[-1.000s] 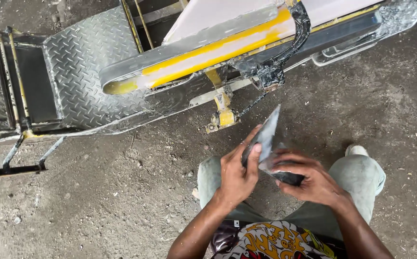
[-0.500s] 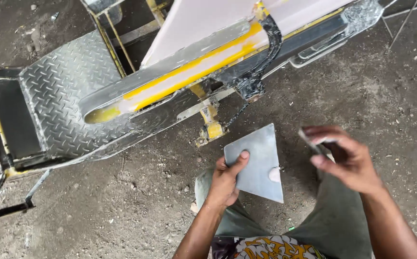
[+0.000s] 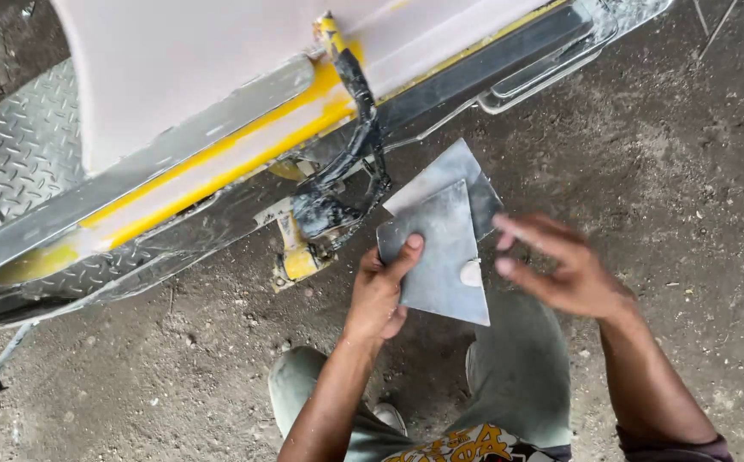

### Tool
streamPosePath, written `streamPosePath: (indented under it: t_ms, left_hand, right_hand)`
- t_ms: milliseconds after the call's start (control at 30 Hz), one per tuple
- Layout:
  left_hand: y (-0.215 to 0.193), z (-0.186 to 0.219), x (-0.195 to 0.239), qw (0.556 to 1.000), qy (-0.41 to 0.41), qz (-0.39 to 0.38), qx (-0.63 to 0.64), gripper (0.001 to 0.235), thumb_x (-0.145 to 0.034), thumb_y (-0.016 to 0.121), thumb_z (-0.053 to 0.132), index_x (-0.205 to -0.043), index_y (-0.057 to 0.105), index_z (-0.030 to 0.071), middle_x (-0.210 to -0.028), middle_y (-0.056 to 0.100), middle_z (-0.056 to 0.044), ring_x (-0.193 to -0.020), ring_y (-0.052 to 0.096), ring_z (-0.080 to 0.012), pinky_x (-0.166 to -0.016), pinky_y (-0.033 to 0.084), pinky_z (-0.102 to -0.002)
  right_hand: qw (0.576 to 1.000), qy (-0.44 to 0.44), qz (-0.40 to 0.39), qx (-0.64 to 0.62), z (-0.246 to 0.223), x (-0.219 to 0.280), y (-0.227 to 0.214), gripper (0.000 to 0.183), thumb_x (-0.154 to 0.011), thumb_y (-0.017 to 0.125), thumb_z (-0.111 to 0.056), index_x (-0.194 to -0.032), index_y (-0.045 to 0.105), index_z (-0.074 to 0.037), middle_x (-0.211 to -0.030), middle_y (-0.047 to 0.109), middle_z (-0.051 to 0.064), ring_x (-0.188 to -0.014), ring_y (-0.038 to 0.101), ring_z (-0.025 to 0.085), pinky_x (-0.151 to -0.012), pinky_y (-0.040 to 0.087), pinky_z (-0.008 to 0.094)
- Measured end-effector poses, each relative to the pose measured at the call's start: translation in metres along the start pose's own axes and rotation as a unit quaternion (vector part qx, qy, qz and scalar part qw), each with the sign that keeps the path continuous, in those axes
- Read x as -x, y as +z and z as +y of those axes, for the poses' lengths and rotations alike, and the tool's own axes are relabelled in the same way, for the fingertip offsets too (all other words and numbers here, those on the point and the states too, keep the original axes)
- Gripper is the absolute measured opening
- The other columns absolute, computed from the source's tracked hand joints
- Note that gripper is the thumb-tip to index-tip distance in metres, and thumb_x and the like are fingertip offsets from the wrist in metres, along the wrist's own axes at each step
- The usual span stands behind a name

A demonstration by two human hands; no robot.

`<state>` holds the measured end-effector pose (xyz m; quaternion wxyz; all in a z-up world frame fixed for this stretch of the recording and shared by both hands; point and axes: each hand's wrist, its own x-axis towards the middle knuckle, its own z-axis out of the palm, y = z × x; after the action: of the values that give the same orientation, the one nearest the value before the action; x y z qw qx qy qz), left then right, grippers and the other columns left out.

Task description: The person sands the side panel of a yellow and white vehicle using a sanding block. They move along the vehicle's length, smoothing the surface and occasionally touching the panel with their fingers to check the finish.

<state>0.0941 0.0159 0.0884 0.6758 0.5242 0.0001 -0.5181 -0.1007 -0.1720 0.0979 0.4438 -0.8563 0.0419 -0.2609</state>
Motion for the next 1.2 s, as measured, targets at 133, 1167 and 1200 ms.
streamPosePath:
  t_ms: [133, 1167, 1200]
  left_hand:
    - [0.036, 0.010, -0.004, 0.999, -0.004, -0.024, 0.020, 0.021, -0.092, 0.077, 0.026, -0.097, 0.073, 0.006, -0.087, 0.074, -0.004, -0.074, 0.069, -0.0132, -0.065, 0.055, -0.031]
    - [-0.070, 0.292, 0.246, 0.995, -0.095, -0.036, -0.002, 0.028, -0.094, 0.080, 0.021, -0.108, 0.070, -0.001, -0.098, 0.074, -0.005, -0.087, 0.070, -0.0133, -0.078, 0.058, -0.032]
    - [-0.068, 0.301, 0.247, 0.993, -0.113, -0.040, -0.007, 0.028, -0.093, 0.079, 0.023, -0.107, 0.070, 0.000, -0.096, 0.074, -0.005, -0.084, 0.070, -0.0136, -0.075, 0.058, -0.033]
  right_hand:
    - [0.976, 0.179, -0.121, 0.041, -0.030, -0.017, -0.029, 0.060, -0.081, 0.080, -0.023, -0.139, 0.062, -0.019, -0.109, 0.069, 0.004, -0.093, 0.071, 0.017, -0.078, 0.064, 0.035]
    - [0.970, 0.216, -0.093, -0.057, -0.377, -0.144, 0.070, 0.080, -0.081, 0.082, -0.029, -0.153, 0.045, -0.023, -0.112, 0.072, 0.006, -0.098, 0.069, 0.020, -0.089, 0.058, 0.038]
    - [0.974, 0.188, -0.126, -0.012, -0.385, -0.157, 0.068, 0.084, -0.077, 0.082, -0.028, -0.152, 0.044, -0.023, -0.116, 0.072, 0.009, -0.100, 0.068, 0.025, -0.089, 0.055, 0.041]
